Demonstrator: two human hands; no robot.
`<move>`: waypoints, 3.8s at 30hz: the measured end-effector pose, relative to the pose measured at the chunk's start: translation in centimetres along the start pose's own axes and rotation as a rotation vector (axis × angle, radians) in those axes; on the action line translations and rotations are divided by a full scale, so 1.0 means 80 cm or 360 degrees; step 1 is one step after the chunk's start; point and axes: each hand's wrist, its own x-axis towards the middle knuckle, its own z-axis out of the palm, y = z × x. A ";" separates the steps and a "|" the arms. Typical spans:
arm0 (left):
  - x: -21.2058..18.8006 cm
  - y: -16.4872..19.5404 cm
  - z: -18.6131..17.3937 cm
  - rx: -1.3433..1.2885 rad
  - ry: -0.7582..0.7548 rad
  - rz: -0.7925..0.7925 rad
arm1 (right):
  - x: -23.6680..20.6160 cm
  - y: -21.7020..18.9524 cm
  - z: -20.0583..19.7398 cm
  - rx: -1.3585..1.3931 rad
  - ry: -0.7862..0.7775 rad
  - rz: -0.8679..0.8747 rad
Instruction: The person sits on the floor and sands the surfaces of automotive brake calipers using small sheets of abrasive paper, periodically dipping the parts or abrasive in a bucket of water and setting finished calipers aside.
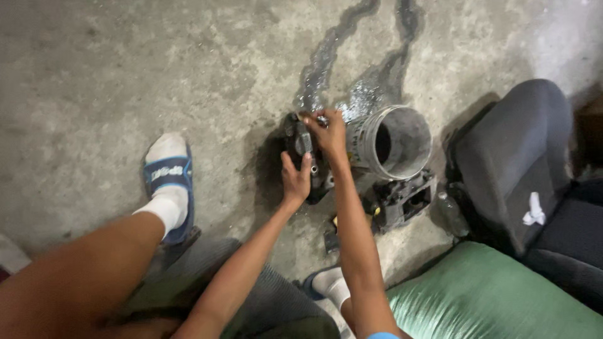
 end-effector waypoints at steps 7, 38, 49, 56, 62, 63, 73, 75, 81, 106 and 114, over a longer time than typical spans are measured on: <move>-0.003 0.037 -0.004 -0.0093 -0.0009 -0.0226 | 0.005 0.021 -0.009 0.0891 -0.0491 0.0561; -0.005 0.025 0.005 -0.0091 0.0057 -0.0072 | -0.004 0.046 -0.010 0.1083 -0.0325 0.0479; -0.002 0.057 0.000 -0.0261 -0.0017 -0.0142 | 0.059 0.042 -0.006 0.0494 -0.0389 0.0624; -0.003 0.022 0.010 -0.0057 -0.0023 -0.0168 | -0.047 0.106 -0.068 0.0774 -0.0353 0.0528; 0.000 0.018 0.014 -0.0032 -0.0130 -0.0356 | -0.196 0.133 -0.066 0.1150 0.0345 0.0713; 0.002 0.021 0.012 0.0012 -0.0121 -0.0326 | -0.218 0.135 -0.064 0.1213 0.0424 0.0824; 0.028 0.051 0.003 0.0289 -0.0308 -0.0218 | -0.305 0.128 -0.055 0.0784 0.0567 0.0946; 0.034 0.059 -0.001 0.0334 -0.0354 -0.0202 | -0.304 0.121 -0.060 0.0942 0.0668 0.0978; 0.040 0.093 -0.023 0.0144 -0.0530 -0.0385 | -0.283 0.080 -0.079 0.0837 0.0982 0.0638; 0.034 0.136 -0.041 -0.0287 -0.0778 -0.0421 | -0.272 0.018 -0.110 0.0376 0.1464 -0.0012; 0.037 0.143 -0.048 -0.0162 -0.0643 -0.0298 | -0.277 0.034 -0.107 0.0508 0.1419 0.0099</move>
